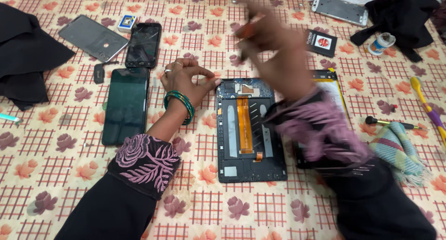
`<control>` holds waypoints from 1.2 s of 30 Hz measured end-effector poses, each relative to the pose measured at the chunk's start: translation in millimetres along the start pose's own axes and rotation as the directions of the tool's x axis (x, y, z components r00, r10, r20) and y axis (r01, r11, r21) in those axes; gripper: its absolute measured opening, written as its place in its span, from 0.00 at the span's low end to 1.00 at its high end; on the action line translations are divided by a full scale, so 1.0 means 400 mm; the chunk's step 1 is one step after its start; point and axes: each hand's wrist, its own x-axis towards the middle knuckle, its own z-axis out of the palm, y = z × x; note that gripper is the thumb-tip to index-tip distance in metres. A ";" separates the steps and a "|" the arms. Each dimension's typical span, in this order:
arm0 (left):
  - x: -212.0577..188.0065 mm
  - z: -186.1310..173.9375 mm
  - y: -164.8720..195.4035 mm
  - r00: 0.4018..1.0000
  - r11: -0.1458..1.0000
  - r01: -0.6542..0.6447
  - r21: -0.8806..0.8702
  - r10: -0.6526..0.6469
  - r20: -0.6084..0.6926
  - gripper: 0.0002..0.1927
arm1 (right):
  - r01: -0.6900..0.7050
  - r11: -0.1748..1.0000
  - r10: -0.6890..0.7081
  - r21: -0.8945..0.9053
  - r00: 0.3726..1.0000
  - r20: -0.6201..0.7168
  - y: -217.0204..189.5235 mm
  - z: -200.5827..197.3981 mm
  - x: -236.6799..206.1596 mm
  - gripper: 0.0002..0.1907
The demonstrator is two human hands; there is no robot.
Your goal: The person works on an opened tablet on a work table, using a screwdriver on the internal board, lifting out the battery and wiping it with a cloth, cleaning the battery bay, brushing the inside of the rear cover, and wiping the cover and the tablet's back with the cloth.
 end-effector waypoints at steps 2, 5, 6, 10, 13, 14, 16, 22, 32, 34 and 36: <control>0.000 0.003 -0.007 1.000 1.000 -0.001 0.003 0.001 0.004 0.13 | -0.040 0.999 0.040 -0.008 0.988 0.150 -0.016 -0.137 0.014 0.17; 0.002 0.009 -0.016 1.000 1.000 0.006 0.002 -0.006 0.016 0.13 | -0.130 0.959 0.211 -0.252 0.921 0.326 -0.054 -0.313 -0.017 0.19; 0.001 0.011 -0.019 1.000 1.000 0.005 -0.003 -0.005 0.011 0.13 | -0.096 0.951 0.204 -0.293 0.908 0.366 -0.061 -0.354 -0.026 0.25; 0.002 0.016 -0.026 1.000 1.000 -0.015 -0.001 0.015 0.000 0.14 | -0.331 0.801 0.532 -0.500 0.775 0.340 -0.075 -0.438 -0.094 0.34; 0.000 0.018 -0.029 1.000 1.000 -0.028 0.005 0.028 -0.001 0.13 | -0.476 0.591 0.770 -0.652 0.574 0.279 -0.040 -0.477 -0.116 0.42; 0.000 0.018 -0.029 1.000 1.000 -0.029 0.003 0.029 0.001 0.13 | -0.470 0.598 0.765 -0.649 0.576 0.288 -0.033 -0.492 -0.130 0.42; 0.000 0.018 -0.029 0.999 0.999 -0.035 -0.005 0.035 0.004 0.14 | -0.460 0.610 0.757 -0.646 0.581 0.300 -0.022 -0.524 -0.158 0.43; -0.002 0.012 -0.025 0.999 0.999 -0.035 0.000 0.035 0.003 0.13 | -0.441 0.677 0.691 -0.589 0.656 0.303 -0.025 -0.542 -0.203 0.39; -0.001 0.009 -0.020 1.000 0.999 -0.029 0.014 0.029 -0.002 0.13 | -0.382 0.746 0.602 -0.546 0.737 0.308 -0.071 -0.485 -0.171 0.33; -0.001 0.010 -0.020 1.000 1.000 -0.024 0.010 0.024 0.003 0.13 | -0.397 0.714 0.638 -0.576 0.708 0.304 -0.071 -0.486 -0.174 0.35; -0.001 0.010 -0.022 1.000 1.000 -0.028 0.005 0.028 0.003 0.13 | -0.405 0.703 0.647 -0.584 0.706 0.289 -0.066 -0.483 -0.177 0.36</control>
